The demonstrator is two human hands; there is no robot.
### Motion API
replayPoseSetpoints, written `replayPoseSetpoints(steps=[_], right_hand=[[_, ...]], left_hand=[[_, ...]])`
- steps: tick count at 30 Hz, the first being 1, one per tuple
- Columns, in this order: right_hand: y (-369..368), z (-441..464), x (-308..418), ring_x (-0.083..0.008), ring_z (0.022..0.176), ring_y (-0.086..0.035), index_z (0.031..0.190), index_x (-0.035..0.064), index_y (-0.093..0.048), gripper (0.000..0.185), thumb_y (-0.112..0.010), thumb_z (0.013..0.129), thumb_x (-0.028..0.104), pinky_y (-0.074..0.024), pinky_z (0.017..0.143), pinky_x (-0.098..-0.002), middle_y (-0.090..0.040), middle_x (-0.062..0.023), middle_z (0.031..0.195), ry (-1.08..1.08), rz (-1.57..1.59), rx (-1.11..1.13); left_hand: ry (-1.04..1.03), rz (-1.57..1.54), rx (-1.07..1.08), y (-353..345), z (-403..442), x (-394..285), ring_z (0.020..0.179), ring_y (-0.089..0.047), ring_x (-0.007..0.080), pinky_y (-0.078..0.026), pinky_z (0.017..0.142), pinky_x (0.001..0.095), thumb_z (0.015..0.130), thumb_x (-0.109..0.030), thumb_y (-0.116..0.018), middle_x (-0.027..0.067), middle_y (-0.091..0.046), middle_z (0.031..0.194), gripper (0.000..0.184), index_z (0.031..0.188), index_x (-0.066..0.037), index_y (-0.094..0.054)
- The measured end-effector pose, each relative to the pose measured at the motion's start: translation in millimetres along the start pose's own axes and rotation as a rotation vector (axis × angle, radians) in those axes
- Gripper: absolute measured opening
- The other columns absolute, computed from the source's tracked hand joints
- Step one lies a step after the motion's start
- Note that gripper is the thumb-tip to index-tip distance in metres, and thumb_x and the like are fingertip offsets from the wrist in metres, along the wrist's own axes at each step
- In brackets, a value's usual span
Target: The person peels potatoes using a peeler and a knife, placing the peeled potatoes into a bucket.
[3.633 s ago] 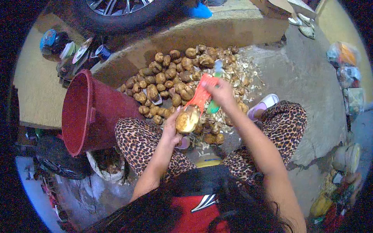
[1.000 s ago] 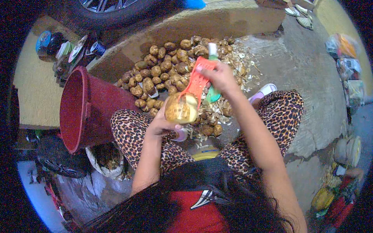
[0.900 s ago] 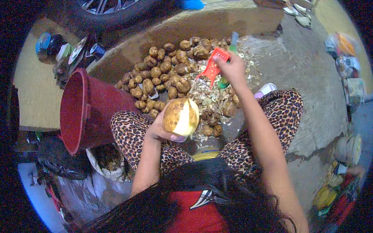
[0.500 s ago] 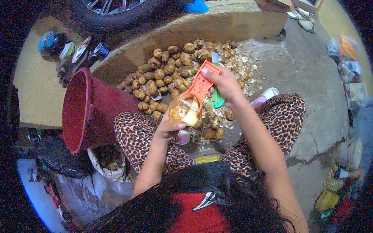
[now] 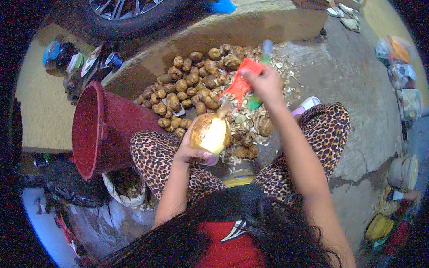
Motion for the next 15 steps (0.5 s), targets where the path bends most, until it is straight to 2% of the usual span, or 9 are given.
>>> replayPoseSetpoints(steps=[2,5,10,13,15], right_hand=[[21,21,-11,-0.0051,0.056,-0.053,0.084,0.0049,-0.062,0.02,-0.066,0.077,0.024,-0.0416,0.049,-0.0208,-0.061,-0.0002,0.069,-0.161,0.219,0.117],[6,-4,18,-0.0031,0.054,-0.05,0.086,0.0055,-0.059,0.018,-0.064,0.08,0.022,-0.0376,0.045,-0.0174,-0.059,0.0013,0.07,-0.177,0.34,0.154],[-28,-51,38,-0.0036,0.052,-0.051,0.083,0.0062,-0.06,0.021,-0.066,0.078,0.026,-0.0393,0.045,-0.0184,-0.06,0.0027,0.067,-0.29,0.291,0.447],[-34,-53,32,-0.0045,0.052,-0.052,0.082,0.0052,-0.058,0.022,-0.067,0.078,0.025,-0.0413,0.045,-0.0197,-0.06,0.0006,0.067,-0.224,0.303,0.396],[-34,-53,37,-0.0055,0.051,-0.053,0.082,0.0043,-0.058,0.023,-0.068,0.077,0.025,-0.0422,0.044,-0.0206,-0.06,-0.0002,0.066,-0.228,0.29,0.36]], left_hand=[[-0.014,0.035,0.002,1,2,-1,0.114,-0.044,0.0201,-0.036,0.097,0.0339,0.045,-0.005,-0.08,0.0082,-0.046,0.121,0.099,0.129,-0.005,-0.029],[-0.011,0.04,-0.044,2,5,2,0.115,-0.044,0.0208,-0.037,0.097,0.0348,0.044,-0.004,-0.08,0.0079,-0.045,0.122,0.102,0.131,-0.006,-0.026],[0.002,0.029,-0.048,5,7,4,0.115,-0.043,0.0218,-0.038,0.097,0.0362,0.046,0.001,-0.078,0.0075,-0.041,0.124,0.104,0.132,-0.008,-0.021],[-0.008,-0.114,-0.111,-5,5,1,0.116,-0.043,0.0213,-0.038,0.096,0.0361,0.048,0.004,-0.077,0.0077,-0.041,0.125,0.101,0.132,-0.008,-0.023],[-0.006,-0.055,-0.122,-3,6,2,0.115,-0.044,0.0208,-0.038,0.096,0.0359,0.049,0.005,-0.076,0.0078,-0.042,0.124,0.099,0.133,-0.007,-0.024]])
Point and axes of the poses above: each hand's wrist, its own z-axis towards the middle knuckle, its own y-axis out of the back of the hand, x = y × z, the point moved 2 cm from there along z, towards the middle knuckle
